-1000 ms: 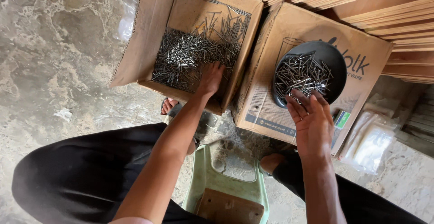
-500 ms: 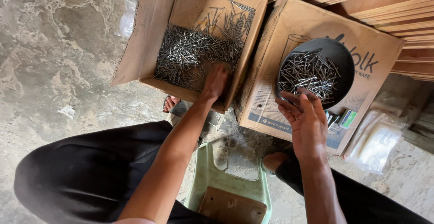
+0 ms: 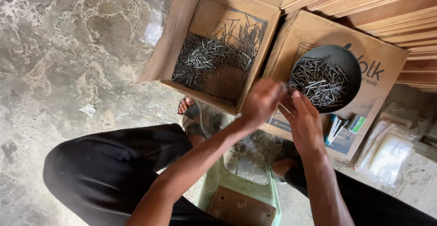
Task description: The person sits on a low stool and transfers metal nails from a cardboard box into a black bowl placed on a digital scale. They repeatedly pick up handfuls of nails from the box and drop them into the bowl.
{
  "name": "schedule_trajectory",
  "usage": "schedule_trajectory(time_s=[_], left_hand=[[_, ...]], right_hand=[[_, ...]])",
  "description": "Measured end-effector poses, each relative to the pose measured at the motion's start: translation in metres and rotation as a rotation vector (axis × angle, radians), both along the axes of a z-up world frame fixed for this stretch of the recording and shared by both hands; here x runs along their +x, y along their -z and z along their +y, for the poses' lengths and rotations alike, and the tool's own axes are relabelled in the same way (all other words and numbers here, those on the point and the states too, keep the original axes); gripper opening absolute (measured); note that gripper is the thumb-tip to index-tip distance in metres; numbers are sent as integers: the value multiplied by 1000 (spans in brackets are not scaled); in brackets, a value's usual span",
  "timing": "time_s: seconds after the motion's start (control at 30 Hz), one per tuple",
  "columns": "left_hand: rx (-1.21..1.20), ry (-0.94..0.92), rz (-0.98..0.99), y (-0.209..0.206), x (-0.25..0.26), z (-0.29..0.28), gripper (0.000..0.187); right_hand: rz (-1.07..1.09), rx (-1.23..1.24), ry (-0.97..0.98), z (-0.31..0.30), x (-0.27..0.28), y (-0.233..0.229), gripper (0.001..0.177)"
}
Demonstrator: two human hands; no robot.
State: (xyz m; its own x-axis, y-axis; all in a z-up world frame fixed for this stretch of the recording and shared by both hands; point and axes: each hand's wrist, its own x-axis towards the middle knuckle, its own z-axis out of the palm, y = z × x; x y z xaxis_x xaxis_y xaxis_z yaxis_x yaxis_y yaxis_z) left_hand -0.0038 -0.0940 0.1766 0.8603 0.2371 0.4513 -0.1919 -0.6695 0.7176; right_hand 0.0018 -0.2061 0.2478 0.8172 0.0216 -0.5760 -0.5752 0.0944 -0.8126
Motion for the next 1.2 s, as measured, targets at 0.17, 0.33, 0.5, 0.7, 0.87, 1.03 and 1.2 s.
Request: schedule_trajectory(time_s=[0.17, 0.33, 0.5, 0.7, 0.87, 1.03, 1.2], left_hand=[[-59, 345, -28, -16, -9, -11, 28], [94, 36, 92, 42, 17, 52, 18], [-114, -79, 690, 110, -5, 115, 17], [132, 9, 1224, 191, -26, 142, 61], [265, 2, 1137, 210, -20, 125, 41], [300, -19, 928, 146, -13, 113, 23], [350, -61, 807, 130, -23, 105, 27]], right_hand=[[-68, 159, 92, -29, 4, 28, 25], [49, 251, 229, -28, 12, -12, 27], [87, 318, 390, -48, 20, 0, 25], [0, 234, 450, -47, 17, -7, 23], [-8, 164, 412, -48, 14, -16, 12], [-49, 91, 354, -51, 9, -24, 11], [-66, 41, 353, -53, -2, -39, 12]])
